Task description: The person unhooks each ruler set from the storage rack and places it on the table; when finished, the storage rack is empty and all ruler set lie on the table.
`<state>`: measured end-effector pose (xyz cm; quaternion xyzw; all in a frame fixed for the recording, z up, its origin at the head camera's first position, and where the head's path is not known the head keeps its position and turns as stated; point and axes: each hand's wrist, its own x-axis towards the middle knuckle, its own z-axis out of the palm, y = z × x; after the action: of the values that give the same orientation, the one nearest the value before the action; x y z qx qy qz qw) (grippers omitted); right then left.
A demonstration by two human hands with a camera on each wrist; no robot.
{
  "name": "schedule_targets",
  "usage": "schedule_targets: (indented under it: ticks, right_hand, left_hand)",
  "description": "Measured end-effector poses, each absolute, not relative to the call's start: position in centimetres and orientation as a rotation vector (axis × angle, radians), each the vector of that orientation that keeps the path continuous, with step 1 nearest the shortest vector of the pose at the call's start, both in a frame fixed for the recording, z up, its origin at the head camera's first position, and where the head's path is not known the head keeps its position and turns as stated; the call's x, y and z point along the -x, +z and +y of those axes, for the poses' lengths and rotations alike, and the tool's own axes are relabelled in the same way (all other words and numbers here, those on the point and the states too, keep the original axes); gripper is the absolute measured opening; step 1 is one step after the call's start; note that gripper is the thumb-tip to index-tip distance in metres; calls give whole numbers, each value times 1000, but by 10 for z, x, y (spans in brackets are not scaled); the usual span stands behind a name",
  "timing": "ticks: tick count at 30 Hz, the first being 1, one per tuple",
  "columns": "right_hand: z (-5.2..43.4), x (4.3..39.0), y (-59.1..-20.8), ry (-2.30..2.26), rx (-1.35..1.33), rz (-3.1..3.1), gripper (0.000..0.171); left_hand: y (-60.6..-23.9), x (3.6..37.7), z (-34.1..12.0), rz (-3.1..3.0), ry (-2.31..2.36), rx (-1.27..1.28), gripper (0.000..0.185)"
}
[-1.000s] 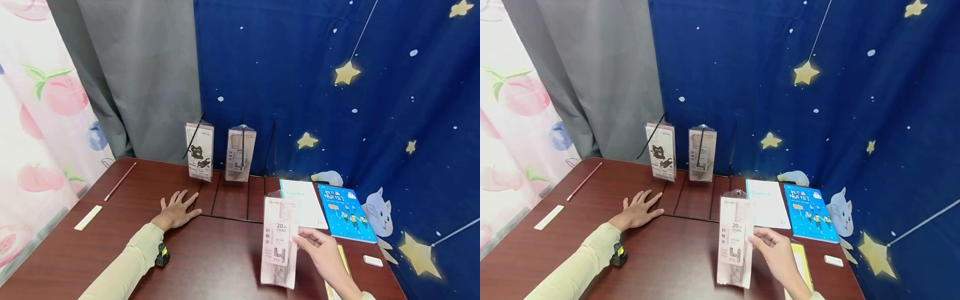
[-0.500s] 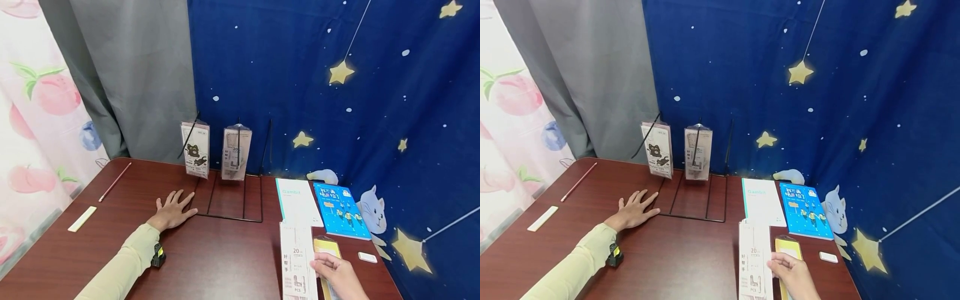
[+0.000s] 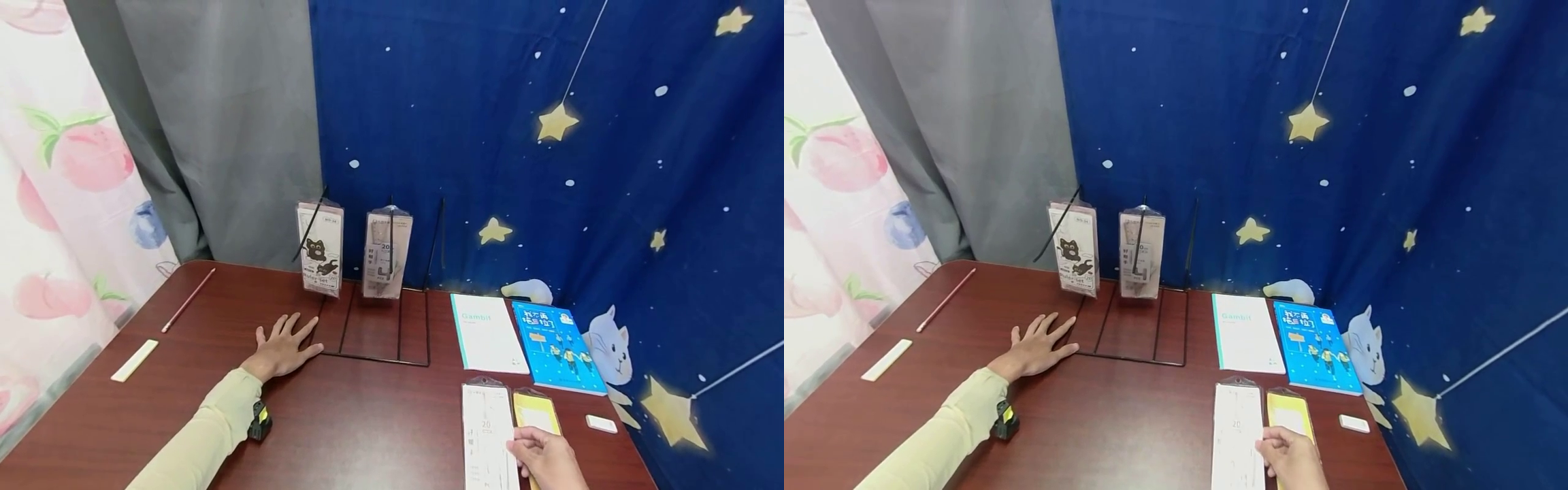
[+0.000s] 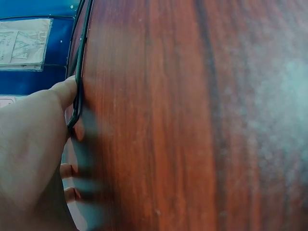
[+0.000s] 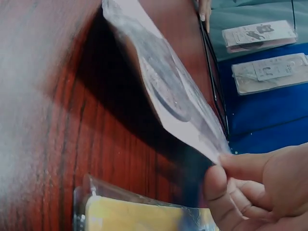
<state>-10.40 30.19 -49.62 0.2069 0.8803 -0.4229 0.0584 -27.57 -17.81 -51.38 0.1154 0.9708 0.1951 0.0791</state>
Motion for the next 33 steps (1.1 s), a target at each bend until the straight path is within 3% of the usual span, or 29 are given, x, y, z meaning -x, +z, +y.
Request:
schedule_targets:
  ticks: [11, 20, 24, 33]
  right_hand:
    - [299, 109, -492, -1029, -608, 2692, 22]
    - [297, 111, -484, -939, -597, 2680, 34]
    - [298, 121, -468, -769, -488, 2788, 44]
    - [264, 174, -429, -1017, -19, 3136, 30]
  left_hand:
    - [-512, 274, -175, 2918, 525, -333, 71]
    - [-513, 275, -178, 2929, 539, -341, 72]
    - [-513, 276, -178, 2924, 527, -322, 71]
    - [-514, 274, -176, 2922, 538, -323, 71]
